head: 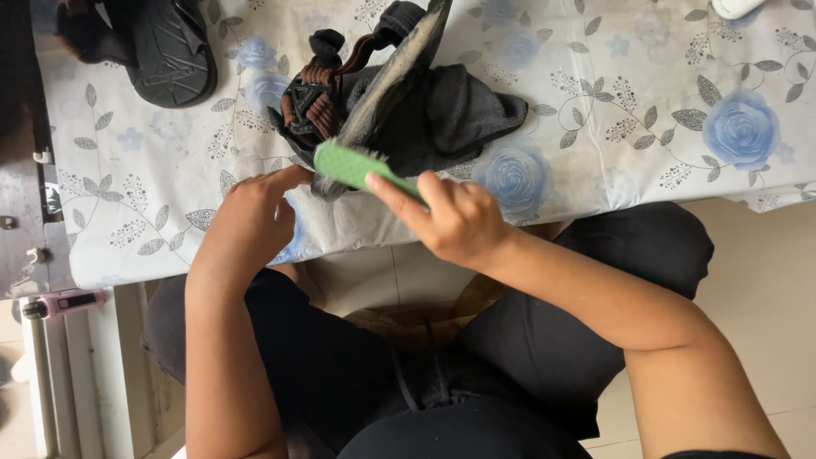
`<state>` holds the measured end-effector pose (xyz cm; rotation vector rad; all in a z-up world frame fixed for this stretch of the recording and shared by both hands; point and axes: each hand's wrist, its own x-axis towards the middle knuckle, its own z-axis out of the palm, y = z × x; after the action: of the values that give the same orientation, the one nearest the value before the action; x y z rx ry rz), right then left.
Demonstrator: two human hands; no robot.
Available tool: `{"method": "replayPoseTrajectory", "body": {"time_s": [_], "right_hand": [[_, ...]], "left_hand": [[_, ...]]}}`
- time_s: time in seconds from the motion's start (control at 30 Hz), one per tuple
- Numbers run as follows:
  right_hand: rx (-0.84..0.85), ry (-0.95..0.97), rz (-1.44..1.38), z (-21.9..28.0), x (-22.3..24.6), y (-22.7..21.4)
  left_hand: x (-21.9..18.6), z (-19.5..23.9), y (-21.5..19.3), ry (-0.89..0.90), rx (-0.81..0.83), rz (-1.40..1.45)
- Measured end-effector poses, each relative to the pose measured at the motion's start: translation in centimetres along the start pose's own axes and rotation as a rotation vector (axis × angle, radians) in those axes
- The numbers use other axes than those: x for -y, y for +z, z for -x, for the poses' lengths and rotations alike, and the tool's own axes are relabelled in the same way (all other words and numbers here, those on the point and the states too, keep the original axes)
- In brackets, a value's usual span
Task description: The person scrubs the sole of a black sandal with a green brush. They hold the sandal with one hand and scrub the tread and edges with the other hand.
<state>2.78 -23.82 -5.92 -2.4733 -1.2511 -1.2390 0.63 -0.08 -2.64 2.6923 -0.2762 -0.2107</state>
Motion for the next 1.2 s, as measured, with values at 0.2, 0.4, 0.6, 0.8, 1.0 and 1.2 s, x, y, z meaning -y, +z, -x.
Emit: {"method": "replayPoseTrajectory", "body": {"time_s": [0.2,0.4,0.6,0.8,1.0,1.2], "right_hand": [[0.089,0.043,-0.260,0.3,0.3,-0.7],[0.079,0.356,-0.254,1.2,-5.9,3.0],[0.123,0.200,-0.408,-0.7,-1.8,-0.2],[0.122,0.240,-0.376,-0.4,-1.7,0.7],[0.166,0.192,-0.391,-0.5,-2.7,0.3],[0.080,0.003,-0.144,-0.2,2.4,-0.8]], "left_hand": [[0.0,-0.2,0.3,-0.020,0.010,0.002],[-1.6,-0.7,0.3,-0.021,-0.101,0.028],[-0.1,-1.0,2.2,0.013,-0.159,-0.008],[0.2,-0.8,2.4,0.010,-0.097,0.023],[-0.3,-0.8,1.5,-0.082,0.064,0.005],[-0.3,-0.7,1.3,-0.110,0.124,0.007]]}}
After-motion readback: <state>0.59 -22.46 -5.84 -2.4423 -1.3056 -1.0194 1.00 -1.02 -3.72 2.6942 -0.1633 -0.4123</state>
